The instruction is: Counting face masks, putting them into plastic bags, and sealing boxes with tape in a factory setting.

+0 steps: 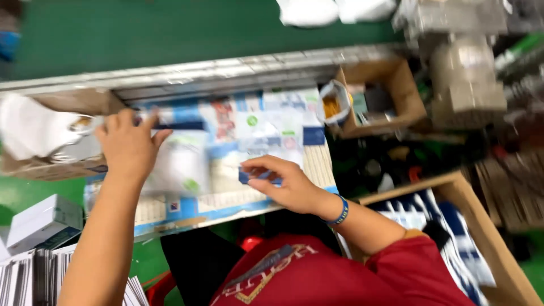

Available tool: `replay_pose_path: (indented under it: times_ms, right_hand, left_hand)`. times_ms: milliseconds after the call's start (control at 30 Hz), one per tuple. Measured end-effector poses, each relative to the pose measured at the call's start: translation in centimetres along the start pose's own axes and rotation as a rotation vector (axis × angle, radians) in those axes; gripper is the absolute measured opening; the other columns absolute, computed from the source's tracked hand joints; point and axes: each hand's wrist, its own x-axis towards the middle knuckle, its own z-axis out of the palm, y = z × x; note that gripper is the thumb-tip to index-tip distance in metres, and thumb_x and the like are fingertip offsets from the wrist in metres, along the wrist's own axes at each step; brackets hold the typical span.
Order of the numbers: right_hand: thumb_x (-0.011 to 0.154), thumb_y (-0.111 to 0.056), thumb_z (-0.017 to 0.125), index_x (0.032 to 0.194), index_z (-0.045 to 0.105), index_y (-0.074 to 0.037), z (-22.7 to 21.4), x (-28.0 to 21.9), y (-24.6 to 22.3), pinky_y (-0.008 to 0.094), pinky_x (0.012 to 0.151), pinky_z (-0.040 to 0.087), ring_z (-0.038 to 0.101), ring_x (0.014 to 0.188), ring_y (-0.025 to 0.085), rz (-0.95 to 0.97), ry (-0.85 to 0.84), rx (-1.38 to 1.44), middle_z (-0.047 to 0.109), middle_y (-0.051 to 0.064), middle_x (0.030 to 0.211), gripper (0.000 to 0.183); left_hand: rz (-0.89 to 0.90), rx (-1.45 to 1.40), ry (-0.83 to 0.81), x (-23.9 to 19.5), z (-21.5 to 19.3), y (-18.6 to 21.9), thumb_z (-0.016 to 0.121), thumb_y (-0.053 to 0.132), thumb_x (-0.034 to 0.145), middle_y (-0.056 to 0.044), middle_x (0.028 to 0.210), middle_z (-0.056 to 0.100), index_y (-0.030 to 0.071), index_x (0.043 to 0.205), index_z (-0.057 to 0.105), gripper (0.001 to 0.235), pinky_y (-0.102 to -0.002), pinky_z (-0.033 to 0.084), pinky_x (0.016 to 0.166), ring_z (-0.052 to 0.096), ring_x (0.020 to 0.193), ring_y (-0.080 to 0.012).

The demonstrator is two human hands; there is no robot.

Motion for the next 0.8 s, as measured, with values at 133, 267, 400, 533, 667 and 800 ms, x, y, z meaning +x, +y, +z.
replay_pose_path:
  times_ms: [133,267,400,533,667,800]
  right_hand:
    - [0.094,-0.017,0.069,0.131,0.065,-0.008,-0.4,-1.7,1.4,0.031,0.089,0.057,0.067,0.108,0.017,0.044,-0.019,-0.079,0.067,0.008,0.123,0.038]
    - [0.096,-0.015,0.069,0.123,0.070,-0.006,-1.9,-4.5,4.2,0.031,0.091,0.055,0.067,0.112,0.018,0.086,0.040,-0.144,0.069,0.008,0.124,0.029]
    - [0.097,-0.017,0.069,0.128,0.065,-0.002,-3.1,-5.3,9.4,0.035,0.099,0.051,0.061,0.123,0.025,0.061,0.244,-0.324,0.064,0.014,0.133,0.034]
    - [0.099,-0.026,0.068,0.149,0.044,0.003,-2.3,-6.0,13.6,0.044,0.115,0.039,0.049,0.141,0.037,0.075,0.543,-0.531,0.048,0.027,0.152,0.062]
    - [0.100,-0.036,0.064,0.156,0.031,0.008,-0.9,-5.9,18.6,0.048,0.120,0.028,0.038,0.147,0.044,0.106,0.600,-0.596,0.039,0.033,0.157,0.079]
    - [0.100,-0.043,0.060,0.156,0.029,0.010,0.0,-4.8,19.1,0.051,0.124,0.018,0.031,0.150,0.048,0.118,0.506,-0.718,0.037,0.035,0.156,0.083]
  left_hand:
    - [-0.143,-0.100,0.180,-0.8,5.6,1.9,0.063,0.051,0.095,-0.021,0.156,0.044,0.021,0.153,0.054,0.065,-0.073,0.023,0.108,0.036,0.142,-0.0457]
    - [-0.428,-0.270,-0.047,-4.5,14.8,0.7,0.054,0.055,0.102,-0.020,0.168,0.022,0.023,0.161,0.039,0.069,-0.076,0.006,0.113,0.011,0.154,-0.0478]
    - [-0.472,-0.270,0.095,-5.0,12.9,3.1,0.053,0.056,0.103,-0.019,0.172,0.018,0.025,0.162,0.039,0.068,-0.075,0.005,0.118,0.007,0.157,-0.0469]
    - [-0.616,-0.320,0.148,-6.2,10.5,5.1,0.057,0.048,0.100,-0.028,0.169,0.014,0.020,0.162,0.039,0.071,-0.078,0.002,0.113,0.004,0.156,-0.0509]
    - [-0.533,-0.350,0.267,-10.5,10.8,5.7,0.060,0.042,0.101,-0.030,0.169,0.017,0.013,0.160,0.043,0.068,-0.076,0.004,0.117,0.005,0.154,-0.0565]
    - [-0.605,-0.312,0.298,-13.3,12.1,5.3,0.061,0.037,0.097,-0.029,0.168,0.023,0.010,0.154,0.050,0.063,-0.074,0.009,0.118,0.010,0.154,-0.0555]
